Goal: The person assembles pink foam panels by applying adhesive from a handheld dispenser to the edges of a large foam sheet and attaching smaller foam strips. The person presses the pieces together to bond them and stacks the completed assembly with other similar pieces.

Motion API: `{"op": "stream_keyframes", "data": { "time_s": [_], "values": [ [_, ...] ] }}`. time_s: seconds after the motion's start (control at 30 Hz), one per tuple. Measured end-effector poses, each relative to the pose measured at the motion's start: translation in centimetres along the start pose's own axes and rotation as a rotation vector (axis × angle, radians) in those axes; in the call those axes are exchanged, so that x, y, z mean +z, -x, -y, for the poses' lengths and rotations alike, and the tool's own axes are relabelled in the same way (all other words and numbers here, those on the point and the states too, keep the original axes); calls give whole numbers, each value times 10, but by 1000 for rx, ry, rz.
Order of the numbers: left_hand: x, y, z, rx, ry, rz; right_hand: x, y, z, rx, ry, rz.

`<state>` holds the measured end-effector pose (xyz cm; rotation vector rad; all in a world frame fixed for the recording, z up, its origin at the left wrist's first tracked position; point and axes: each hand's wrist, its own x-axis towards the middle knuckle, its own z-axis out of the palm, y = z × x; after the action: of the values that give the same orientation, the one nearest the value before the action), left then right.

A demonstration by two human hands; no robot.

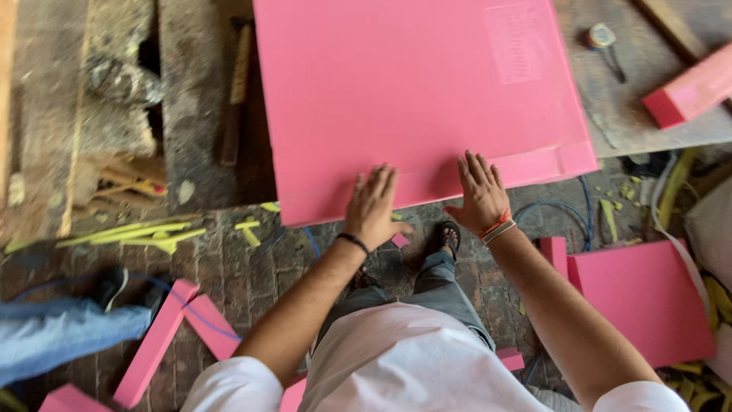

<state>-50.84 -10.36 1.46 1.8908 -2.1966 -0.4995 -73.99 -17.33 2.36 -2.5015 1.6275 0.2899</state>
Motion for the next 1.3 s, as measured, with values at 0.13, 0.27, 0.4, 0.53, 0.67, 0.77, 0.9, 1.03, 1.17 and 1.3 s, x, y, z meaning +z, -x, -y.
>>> {"op": "stream_keyframes", "data": {
  "time_s": [0.13,0.27,0.4,0.53,0.67,0.77,0.9,1.03,1.17,1.3],
  "values": [
    [18,-58,-75,141,-7,58,-3,11,-63,89,70,-50],
    [29,-97,-122,176,-52,180,-11,4,-105,125,141,29],
    [54,-127,-150,183,-139,171,-10,-14,-133,45,226,89],
    [80,-151,-153,170,-163,103,-7,-30,-152,-24,194,58],
    [86,-155,-152,116,-137,112,-7,-37,-161,-87,108,62],
    [78,-150,-156,97,-150,103,-4,-29,-178,-153,-73,-38],
    [64,-149,-167,57,-151,90,8,-3,-240,-5,-483,-256],
    [60,-157,-179,19,-292,172,32,17,-292,338,-919,-201],
    [58,-155,-183,31,-287,77,40,11,-303,106,-1129,-232],
    [43,-159,-175,-93,-224,263,5,-13,-311,370,-1329,-180]
  ]
}}
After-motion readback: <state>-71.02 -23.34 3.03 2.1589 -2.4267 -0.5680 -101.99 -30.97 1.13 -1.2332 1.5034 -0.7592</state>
